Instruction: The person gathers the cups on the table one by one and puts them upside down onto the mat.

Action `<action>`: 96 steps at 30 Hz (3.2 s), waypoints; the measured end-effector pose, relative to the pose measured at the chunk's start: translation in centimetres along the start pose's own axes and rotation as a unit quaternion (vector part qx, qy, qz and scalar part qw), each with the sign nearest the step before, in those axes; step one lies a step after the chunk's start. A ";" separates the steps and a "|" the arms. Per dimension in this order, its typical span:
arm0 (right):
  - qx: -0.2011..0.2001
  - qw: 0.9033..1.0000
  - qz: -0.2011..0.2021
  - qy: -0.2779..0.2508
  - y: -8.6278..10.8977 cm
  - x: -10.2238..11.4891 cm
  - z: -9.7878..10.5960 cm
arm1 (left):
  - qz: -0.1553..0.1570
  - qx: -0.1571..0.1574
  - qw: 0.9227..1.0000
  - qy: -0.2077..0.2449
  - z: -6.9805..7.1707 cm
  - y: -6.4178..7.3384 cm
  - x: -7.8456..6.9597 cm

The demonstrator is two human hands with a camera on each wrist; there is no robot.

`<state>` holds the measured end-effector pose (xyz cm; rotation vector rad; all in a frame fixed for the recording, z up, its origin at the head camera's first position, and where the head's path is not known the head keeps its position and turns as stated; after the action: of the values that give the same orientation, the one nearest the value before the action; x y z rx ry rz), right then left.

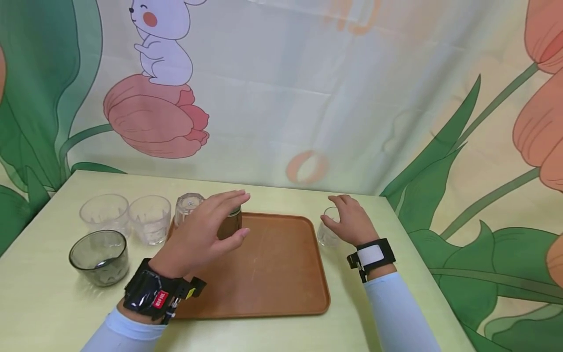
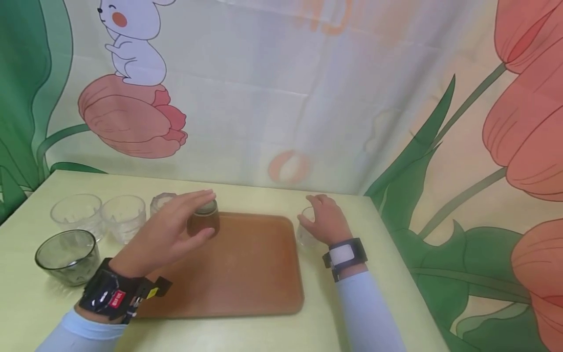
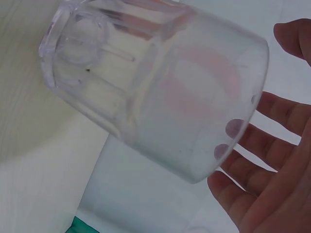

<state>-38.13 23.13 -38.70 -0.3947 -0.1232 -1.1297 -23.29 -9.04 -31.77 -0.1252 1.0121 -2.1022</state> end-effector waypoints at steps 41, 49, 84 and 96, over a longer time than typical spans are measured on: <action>0.021 0.999 -0.015 -0.021 -0.1 -2.5 -3.4 | -0.029 0.085 0.996 -0.014 -4.0 0.2 -1.4; 0.006 1.000 -0.006 -0.009 -0.3 -2.8 -3.7 | -0.021 0.091 0.996 -0.013 -4.0 0.2 -1.2; -0.056 0.996 0.069 0.006 -0.1 0.5 -1.5 | -0.008 0.085 0.996 -0.023 -3.2 0.4 -0.7; -0.079 0.989 0.128 0.005 0.1 4.7 0.4 | 0.023 0.096 0.995 -0.018 -3.3 0.3 -0.1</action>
<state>-35.97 19.30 -36.93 -0.5308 0.0271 -0.8903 -24.35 -7.03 -34.25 -0.0438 0.7794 -2.1345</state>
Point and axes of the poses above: each hand's wrist, its own y-axis away from the middle knuckle, its own z-axis out of the back of the hand, x = y × z, the point moved 7 cm from there along -y, towards the middle knuckle, and after that the axes turned 8 degrees about -y, right-handed, at the moved point
